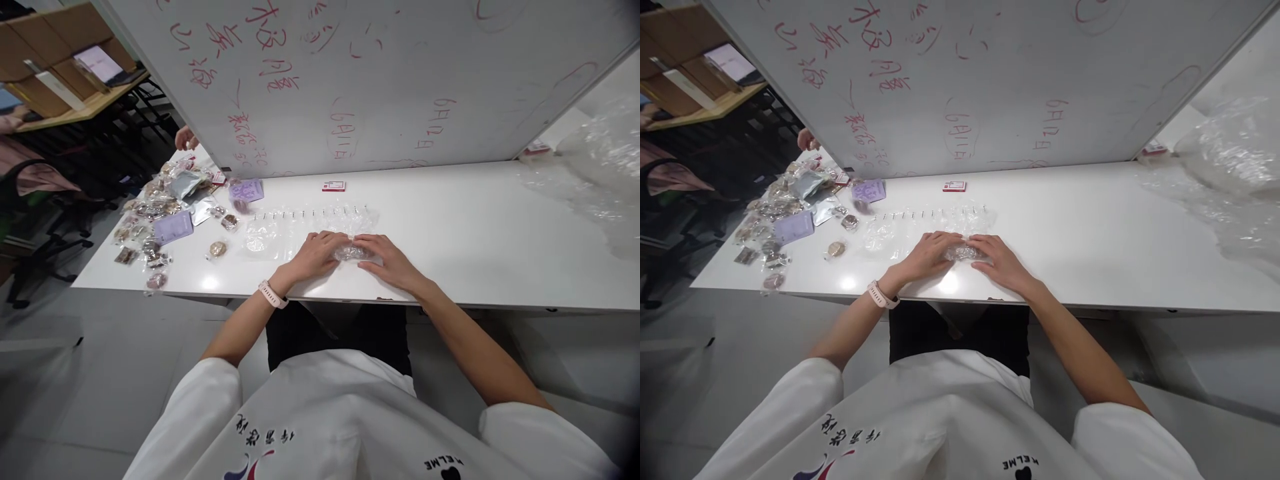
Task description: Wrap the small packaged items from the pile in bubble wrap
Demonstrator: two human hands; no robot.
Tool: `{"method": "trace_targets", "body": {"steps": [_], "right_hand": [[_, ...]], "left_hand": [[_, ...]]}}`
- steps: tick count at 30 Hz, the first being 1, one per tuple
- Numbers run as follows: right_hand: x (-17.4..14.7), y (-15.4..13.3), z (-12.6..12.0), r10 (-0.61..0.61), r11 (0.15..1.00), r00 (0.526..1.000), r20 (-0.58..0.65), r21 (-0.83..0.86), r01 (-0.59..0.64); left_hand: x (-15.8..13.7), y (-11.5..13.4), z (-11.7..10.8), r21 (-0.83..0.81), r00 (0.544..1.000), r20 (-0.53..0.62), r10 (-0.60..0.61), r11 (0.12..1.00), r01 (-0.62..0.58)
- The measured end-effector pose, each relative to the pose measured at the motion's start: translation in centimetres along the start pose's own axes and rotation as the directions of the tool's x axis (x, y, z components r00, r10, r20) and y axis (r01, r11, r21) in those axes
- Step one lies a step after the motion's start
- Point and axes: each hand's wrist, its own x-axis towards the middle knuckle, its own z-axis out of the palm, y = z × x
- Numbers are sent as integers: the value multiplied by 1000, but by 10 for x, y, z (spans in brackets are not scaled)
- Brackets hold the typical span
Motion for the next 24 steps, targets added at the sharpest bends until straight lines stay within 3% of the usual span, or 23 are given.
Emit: {"method": "trace_targets", "body": {"steps": [3,6,11,14,18,21,24], "right_hand": [[12,2,2,42,999,996,-76,-24,-44],[31,9,-1,180,983,974,-140,50,-175],[58,21,-8,415,875,902,-122,325,-358],[65,21,-11,482,838,873,-81,333,-432],[71,21,-15,537,800,843,-31,336,-498],[77,27,-17,541,748,838,70,417,-517],[80,35,-15,565,685,818,103,493,-536]], "left_hand": [[17,-16,-9,-142,999,10,-35,989,36],[35,-28,-17,-254,987,24,-161,954,161],[58,-40,-18,-185,956,-124,-266,953,241],[60,-46,-19,-193,944,-159,-289,947,257],[51,-50,-30,-352,952,-88,-293,903,246],[48,-52,-39,-374,955,10,-296,885,278],[53,-53,-42,-375,910,64,-409,836,402]]}}
